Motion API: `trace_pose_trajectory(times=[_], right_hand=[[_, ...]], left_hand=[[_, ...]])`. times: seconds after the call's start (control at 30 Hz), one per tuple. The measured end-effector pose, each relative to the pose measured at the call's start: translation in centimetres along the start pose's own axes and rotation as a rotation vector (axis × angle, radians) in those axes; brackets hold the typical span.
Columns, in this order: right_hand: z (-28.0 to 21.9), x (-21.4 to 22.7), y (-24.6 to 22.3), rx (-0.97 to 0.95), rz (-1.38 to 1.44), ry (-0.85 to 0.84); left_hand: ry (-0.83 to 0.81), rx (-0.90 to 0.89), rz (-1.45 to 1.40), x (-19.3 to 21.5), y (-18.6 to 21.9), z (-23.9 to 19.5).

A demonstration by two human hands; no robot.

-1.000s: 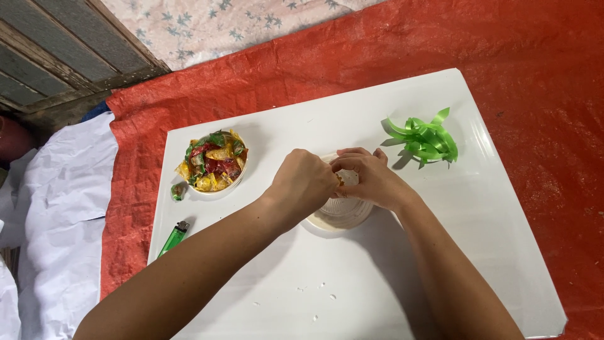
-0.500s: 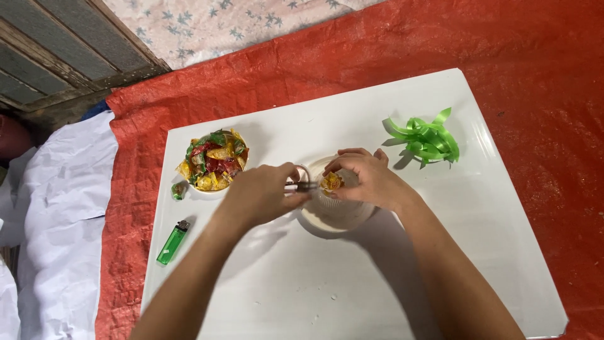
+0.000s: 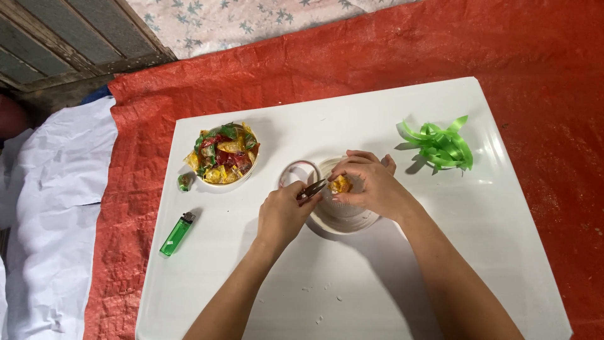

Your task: Assembling a decorative candy arrangement by attaching gold-wrapped candies to a circular base using tape and scissors.

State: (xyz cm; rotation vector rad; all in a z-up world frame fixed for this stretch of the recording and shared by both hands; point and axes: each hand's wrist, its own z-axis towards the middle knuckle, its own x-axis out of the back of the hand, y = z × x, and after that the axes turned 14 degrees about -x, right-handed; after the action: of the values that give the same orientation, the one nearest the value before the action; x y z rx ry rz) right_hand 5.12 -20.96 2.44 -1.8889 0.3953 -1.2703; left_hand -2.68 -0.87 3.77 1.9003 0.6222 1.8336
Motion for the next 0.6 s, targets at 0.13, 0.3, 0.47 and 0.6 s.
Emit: trace_pose_trajectory(times=[0.13,0.3,0.47,0.6], right_hand=[[0.3,0.3,0.7,0.003,0.025,0.004],[-0.5,1.1,-0.8,-0.020,0.017,-0.059],[-0.3,1.2,-1.2,-0.127,0.060,-0.127],[-0.2,0.6,-1.1,-0.125,0.110,-0.100]], left_hand=[[0.000,0.056,0.083,0.5,-3.7,-0.6],[-0.083,-0.151,0.311,4.2,-2.6,-6.2],[-0.115,-0.179,0.364,3.4,-9.1,-13.2],[-0.016,-0.214,0.435,4.9,-13.3,-17.6]])
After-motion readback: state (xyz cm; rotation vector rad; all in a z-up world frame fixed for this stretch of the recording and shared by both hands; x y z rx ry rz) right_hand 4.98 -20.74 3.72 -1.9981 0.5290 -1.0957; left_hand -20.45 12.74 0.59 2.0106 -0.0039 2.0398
